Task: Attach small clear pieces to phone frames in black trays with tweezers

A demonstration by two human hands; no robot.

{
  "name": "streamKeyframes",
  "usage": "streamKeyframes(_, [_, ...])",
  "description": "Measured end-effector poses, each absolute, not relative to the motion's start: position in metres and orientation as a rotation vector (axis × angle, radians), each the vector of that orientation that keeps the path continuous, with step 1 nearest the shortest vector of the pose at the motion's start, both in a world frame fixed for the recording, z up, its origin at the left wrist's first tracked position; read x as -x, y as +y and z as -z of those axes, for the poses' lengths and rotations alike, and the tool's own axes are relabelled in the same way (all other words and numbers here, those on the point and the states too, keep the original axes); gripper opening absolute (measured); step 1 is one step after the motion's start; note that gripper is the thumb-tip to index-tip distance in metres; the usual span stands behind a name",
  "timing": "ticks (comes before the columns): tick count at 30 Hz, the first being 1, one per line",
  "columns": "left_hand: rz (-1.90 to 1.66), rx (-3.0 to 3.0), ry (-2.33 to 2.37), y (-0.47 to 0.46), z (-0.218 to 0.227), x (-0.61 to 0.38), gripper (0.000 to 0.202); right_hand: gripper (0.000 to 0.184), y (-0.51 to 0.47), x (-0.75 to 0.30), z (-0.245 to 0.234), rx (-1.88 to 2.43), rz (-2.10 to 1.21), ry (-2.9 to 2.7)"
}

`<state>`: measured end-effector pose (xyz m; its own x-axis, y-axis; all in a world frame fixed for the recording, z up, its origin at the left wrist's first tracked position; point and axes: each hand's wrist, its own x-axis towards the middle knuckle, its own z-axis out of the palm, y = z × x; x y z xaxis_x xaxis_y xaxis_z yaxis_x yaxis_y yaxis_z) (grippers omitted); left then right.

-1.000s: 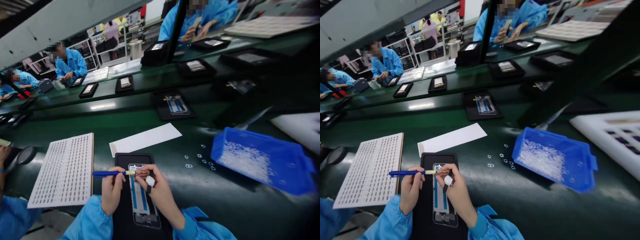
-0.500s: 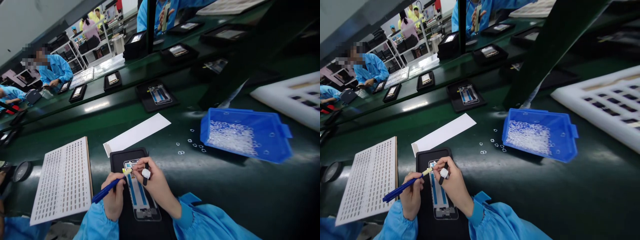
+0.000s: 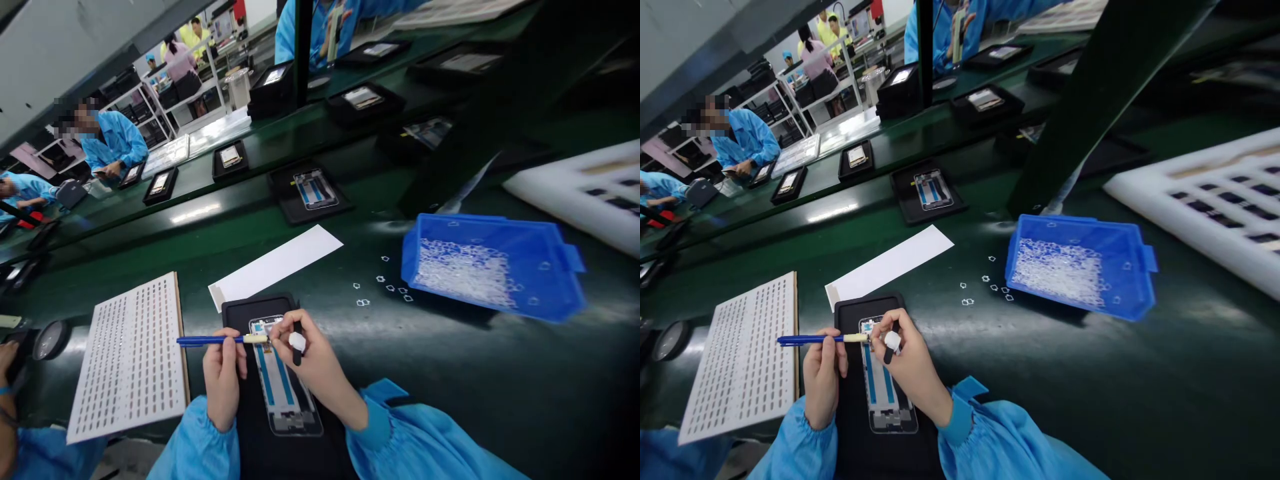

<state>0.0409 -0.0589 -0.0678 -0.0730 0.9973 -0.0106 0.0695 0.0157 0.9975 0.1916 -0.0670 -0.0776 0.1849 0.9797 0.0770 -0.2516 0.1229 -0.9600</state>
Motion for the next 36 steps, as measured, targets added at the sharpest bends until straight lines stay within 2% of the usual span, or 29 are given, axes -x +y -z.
streamKeyframes(11, [-1.354, -1.755, 1.377, -0.071, 0.067, -0.044, 0.028, 0.020, -0.067, -0.188, 0.079, 1.083, -1.095, -0.897])
streamKeyframes(24, [-1.230, -0.945, 1.272, -0.060, 0.068, -0.050, 0.049, 0.017, -0.068, -0.192, 0.079, 1.042, -1.117, -0.956])
streamKeyframes(27, [-1.262, -0.915, 1.261, -0.062, 0.063, -0.047, 0.050, 0.016, -0.061, -0.221, 0.073, 1.112, -0.868, -0.979])
streamKeyframes(31, [-1.318, -0.985, 1.285, -0.064, 0.061, -0.038, 0.046, 0.023, -0.054, -0.313, 0.059, 1.556, -0.103, -0.941])
streamKeyframes(35, [-1.304, -1.128, 1.259, -0.061, 0.065, -0.029, 0.039, 0.013, -0.062, -0.392, 0.045, 1.847, 0.085, -1.000])
streamKeyframes(36, [-1.296, -1.178, 1.254, -0.059, 0.065, -0.028, 0.037, 0.017, -0.065, -0.399, 0.044, 1.922, 0.130, -1.105])
